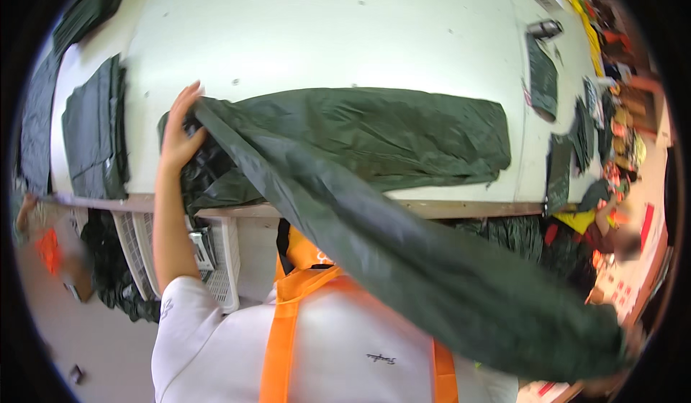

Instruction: The person folds a dark green jacket on a white table, aligning the sleeves and body, then folds it into a compact rectangle. The person then picks up another jacket and begins to fold it in the same manner.

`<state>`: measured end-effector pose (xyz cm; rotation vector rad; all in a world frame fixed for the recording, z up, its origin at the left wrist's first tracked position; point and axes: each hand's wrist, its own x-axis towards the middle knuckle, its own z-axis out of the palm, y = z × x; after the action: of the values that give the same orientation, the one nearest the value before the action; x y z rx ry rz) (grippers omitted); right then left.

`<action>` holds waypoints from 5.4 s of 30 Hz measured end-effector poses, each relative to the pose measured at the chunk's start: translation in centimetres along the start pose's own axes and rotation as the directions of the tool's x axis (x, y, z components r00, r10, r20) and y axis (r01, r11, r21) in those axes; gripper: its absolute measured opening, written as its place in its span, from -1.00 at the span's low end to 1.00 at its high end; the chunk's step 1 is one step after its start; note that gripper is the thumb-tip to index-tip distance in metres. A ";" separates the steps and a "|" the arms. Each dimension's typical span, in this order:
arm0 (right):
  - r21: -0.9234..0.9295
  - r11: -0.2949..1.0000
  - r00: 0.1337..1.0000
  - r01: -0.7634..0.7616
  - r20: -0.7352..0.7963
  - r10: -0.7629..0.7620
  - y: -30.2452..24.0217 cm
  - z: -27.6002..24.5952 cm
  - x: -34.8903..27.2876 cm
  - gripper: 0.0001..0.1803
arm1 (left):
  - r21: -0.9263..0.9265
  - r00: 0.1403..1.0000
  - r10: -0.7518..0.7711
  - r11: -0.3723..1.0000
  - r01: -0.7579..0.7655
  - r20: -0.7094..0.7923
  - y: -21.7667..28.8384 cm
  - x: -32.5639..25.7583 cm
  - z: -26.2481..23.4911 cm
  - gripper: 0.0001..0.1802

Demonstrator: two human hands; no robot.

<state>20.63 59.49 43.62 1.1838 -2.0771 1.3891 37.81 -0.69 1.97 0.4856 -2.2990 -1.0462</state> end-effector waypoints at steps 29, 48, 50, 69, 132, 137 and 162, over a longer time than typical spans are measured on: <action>-0.370 0.763 0.829 -0.531 -0.037 0.559 35.5 21.0 -10.9 -0.52 | 0.788 0.867 -0.379 0.615 -0.026 0.324 7.6 -4.8 18.9 0.31; -0.687 0.727 0.856 0.011 0.383 0.349 38.2 22.8 -13.6 -0.60 | 0.868 0.953 -0.302 0.467 0.167 -0.021 3.1 -3.2 13.8 -0.11; -0.572 0.787 0.786 -0.230 0.368 0.497 40.0 22.9 -16.7 -0.58 | 0.856 0.933 -0.356 0.499 0.136 0.060 0.6 -4.2 13.4 -0.09; -0.742 0.228 0.429 -0.630 -0.088 0.899 43.9 19.8 -16.5 0.25 | 0.441 0.826 0.072 0.817 -0.370 0.559 19.6 -0.3 36.8 -0.16; -0.644 0.765 0.731 -0.010 0.518 0.445 29.7 38.7 -16.6 -0.28 | -0.277 0.341 -0.746 0.215 0.937 0.573 7.7 2.2 24.4 -0.31; -0.455 0.879 0.749 -0.138 0.533 0.394 30.1 37.8 -13.0 -0.38 | -0.275 0.343 -0.767 0.224 0.935 0.543 7.4 2.6 23.3 -0.33; -0.454 0.886 0.434 0.092 0.819 0.374 25.7 45.4 -8.7 0.09 | 0.342 0.786 -0.016 0.905 -0.251 0.618 5.7 5.8 13.3 0.32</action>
<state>11.28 27.17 2.84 1.7765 -3.0254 0.1235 24.53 7.40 1.22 0.1448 -3.1169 -0.7101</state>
